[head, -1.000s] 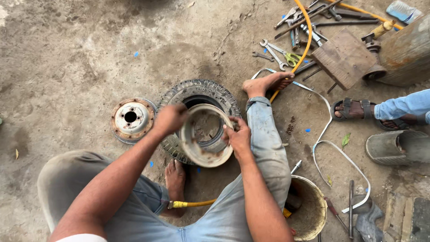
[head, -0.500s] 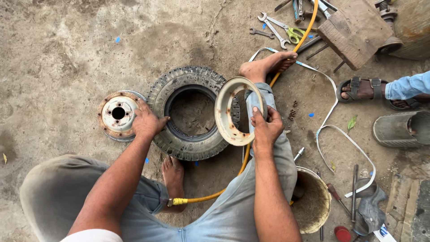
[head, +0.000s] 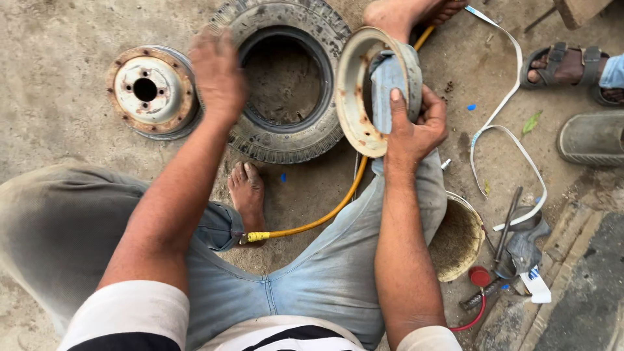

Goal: The person inserts an inner tube into a tire, inflates it using an air hose, and then mounts the tire onto a metal rim. They proceed to secure the rim onto the tire using bolts and a wrench.

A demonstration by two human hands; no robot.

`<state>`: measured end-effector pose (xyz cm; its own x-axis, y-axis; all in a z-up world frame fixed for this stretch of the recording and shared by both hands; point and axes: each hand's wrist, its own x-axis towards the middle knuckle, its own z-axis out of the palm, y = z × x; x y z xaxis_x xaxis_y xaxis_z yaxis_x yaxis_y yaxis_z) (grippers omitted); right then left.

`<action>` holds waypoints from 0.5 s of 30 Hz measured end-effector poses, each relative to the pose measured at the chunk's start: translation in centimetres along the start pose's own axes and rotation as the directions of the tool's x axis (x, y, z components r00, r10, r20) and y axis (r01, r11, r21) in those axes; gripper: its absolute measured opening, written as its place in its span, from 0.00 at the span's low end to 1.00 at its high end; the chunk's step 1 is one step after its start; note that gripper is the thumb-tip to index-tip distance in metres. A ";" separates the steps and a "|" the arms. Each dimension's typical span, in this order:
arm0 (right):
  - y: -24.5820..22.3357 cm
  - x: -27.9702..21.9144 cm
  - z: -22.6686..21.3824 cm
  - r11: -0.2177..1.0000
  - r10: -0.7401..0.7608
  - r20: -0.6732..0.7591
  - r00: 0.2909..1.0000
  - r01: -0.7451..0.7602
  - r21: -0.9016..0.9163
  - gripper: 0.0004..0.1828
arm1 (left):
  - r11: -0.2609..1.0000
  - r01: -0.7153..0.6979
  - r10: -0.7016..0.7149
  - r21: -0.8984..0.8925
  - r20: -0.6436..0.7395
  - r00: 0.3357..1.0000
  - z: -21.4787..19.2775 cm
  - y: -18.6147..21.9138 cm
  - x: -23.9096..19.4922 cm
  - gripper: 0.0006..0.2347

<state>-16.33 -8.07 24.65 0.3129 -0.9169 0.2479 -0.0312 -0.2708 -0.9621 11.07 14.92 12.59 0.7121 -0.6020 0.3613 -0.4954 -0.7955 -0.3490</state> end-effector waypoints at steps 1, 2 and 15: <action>0.1 0.1 0.0 1.000 0.018 -0.012 1.000 -0.018 0.017 0.24 | 0.980 -0.092 0.087 -0.179 -0.037 0.996 -0.5 0.9 -0.4 0.37; 0.3 0.2 0.1 0.999 0.037 -0.023 0.999 -0.036 0.035 0.24 | 0.919 -0.186 0.166 -0.348 -0.088 0.982 -1.8 2.9 -1.0 0.33; 0.4 0.0 0.2 0.980 0.130 0.007 0.992 -0.129 0.151 0.22 | 0.756 0.090 0.503 -0.648 0.664 0.554 -10.1 9.9 -6.0 0.47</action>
<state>-16.12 -8.10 24.21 0.3127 -0.9422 0.1200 0.0726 -0.1023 -0.9921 -3.15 9.95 15.64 0.4754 -0.6873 -0.5492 -0.6330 -0.7008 0.3289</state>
